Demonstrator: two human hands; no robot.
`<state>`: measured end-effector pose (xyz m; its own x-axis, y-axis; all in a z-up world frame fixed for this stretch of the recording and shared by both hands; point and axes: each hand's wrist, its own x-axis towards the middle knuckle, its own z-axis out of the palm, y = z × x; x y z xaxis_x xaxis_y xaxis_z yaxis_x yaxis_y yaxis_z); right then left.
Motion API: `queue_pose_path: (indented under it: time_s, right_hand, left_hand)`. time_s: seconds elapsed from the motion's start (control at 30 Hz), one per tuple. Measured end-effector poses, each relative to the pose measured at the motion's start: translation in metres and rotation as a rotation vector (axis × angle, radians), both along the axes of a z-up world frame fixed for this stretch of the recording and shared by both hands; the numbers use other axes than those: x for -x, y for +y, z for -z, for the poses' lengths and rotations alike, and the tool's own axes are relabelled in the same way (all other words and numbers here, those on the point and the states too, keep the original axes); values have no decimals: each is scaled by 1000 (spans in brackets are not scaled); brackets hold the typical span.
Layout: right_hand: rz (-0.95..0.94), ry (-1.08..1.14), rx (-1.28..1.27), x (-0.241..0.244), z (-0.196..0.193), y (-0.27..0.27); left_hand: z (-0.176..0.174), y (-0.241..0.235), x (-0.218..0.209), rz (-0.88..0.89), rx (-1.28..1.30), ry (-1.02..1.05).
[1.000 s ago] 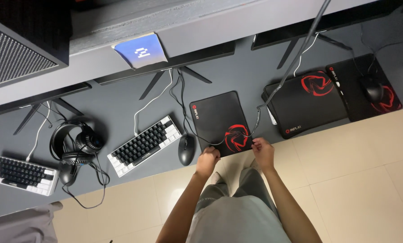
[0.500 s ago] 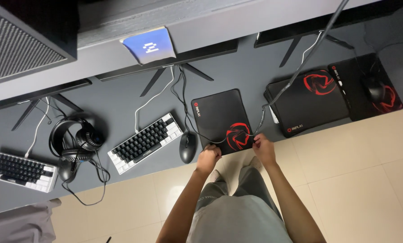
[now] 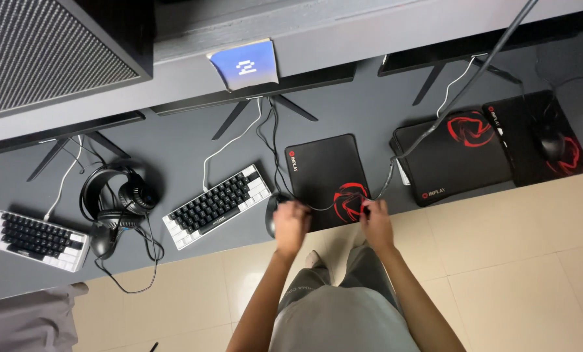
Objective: The person organizes multiple computer workstations by placing mousepads, keyboards, and mice on the desks and arranging headphones on the shelves above. They move between several stations, repeating the setup process for each one.
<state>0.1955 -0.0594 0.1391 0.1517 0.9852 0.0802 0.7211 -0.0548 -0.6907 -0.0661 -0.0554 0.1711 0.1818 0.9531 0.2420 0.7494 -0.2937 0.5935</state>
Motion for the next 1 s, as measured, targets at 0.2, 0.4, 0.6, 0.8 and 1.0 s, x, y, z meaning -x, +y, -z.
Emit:
queue_pose_path:
  time_s: [0.2,0.4,0.6,0.8,1.0]
  right_hand:
    - [-235,175,-30,40,86,3]
    - [-532,597,234,98,72,11]
    - [-626,339,-265,101,30,32]
    - [-318,563,56,48,59,53]
    - [-165,457,-36,23,73,66]
  left_hand:
    - [-7,1,31,-401,191,221]
    - [54,11,27,-403,188,-39]
    - [107,31,-20,-318,164,-447]
    - [66,42,-45,-170,512,-562]
    - [99,46,-44,-149,463,-511]
